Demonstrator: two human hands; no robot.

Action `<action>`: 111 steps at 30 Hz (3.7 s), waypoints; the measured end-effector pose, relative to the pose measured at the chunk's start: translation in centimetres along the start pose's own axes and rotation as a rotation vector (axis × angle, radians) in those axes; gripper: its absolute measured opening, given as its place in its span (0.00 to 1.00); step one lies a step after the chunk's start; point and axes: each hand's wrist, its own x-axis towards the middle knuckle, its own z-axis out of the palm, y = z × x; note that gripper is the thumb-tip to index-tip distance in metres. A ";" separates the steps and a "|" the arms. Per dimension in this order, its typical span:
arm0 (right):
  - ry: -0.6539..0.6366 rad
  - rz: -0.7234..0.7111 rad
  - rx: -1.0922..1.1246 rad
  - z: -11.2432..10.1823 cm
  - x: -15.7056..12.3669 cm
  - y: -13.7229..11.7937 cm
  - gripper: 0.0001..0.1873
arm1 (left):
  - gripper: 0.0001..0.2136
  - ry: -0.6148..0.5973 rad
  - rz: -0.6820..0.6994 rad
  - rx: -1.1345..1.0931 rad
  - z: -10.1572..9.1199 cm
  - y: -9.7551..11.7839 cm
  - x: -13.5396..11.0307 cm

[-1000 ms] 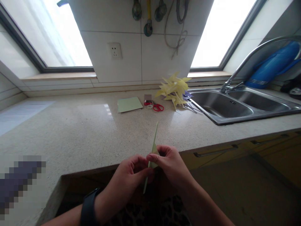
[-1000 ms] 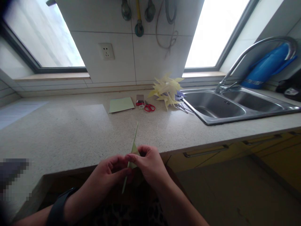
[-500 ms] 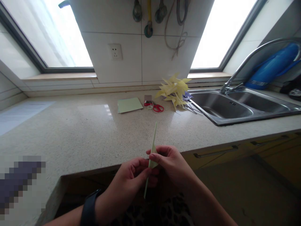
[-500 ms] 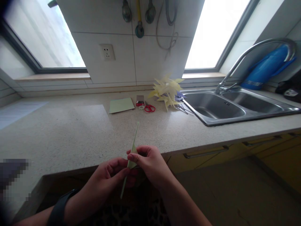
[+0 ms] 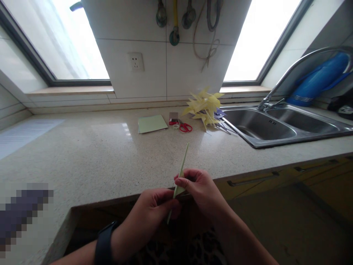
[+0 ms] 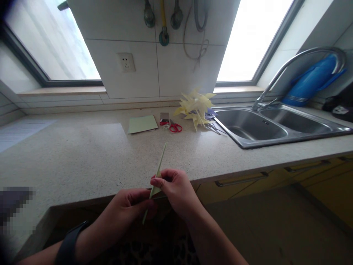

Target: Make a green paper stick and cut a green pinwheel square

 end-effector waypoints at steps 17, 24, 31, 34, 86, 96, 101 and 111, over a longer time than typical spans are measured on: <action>-0.030 -0.033 -0.017 -1.1 0.1 0.2 0.10 | 0.20 -0.019 -0.130 -0.347 0.5 -0.4 0.3; 0.032 -0.035 -0.019 -1.0 0.9 0.1 0.10 | 0.15 0.082 -0.046 -0.228 0.1 -0.1 0.3; -0.068 -0.071 0.034 -1.1 0.9 -0.2 0.10 | 0.15 0.049 -0.096 -0.463 0.3 -0.7 0.3; -0.103 -0.068 0.031 -1.5 0.9 0.0 0.11 | 0.14 0.032 -0.104 -0.495 0.3 -0.8 0.2; -0.190 -0.210 -0.201 -0.1 3.7 -1.1 0.08 | 0.13 0.173 0.020 -0.299 -2.2 1.2 1.2; -0.221 -0.328 -0.517 -2.0 10.1 -4.0 0.16 | 0.12 0.263 0.102 -0.327 -3.4 2.6 3.8; -0.048 -0.434 -0.757 -5.5 17.8 -5.8 0.13 | 0.12 0.271 0.131 -0.352 -4.3 3.9 6.4; -0.091 -0.585 -1.189 -8.8 24.4 -3.0 0.10 | 0.11 0.254 0.126 -0.382 -7.0 3.2 11.2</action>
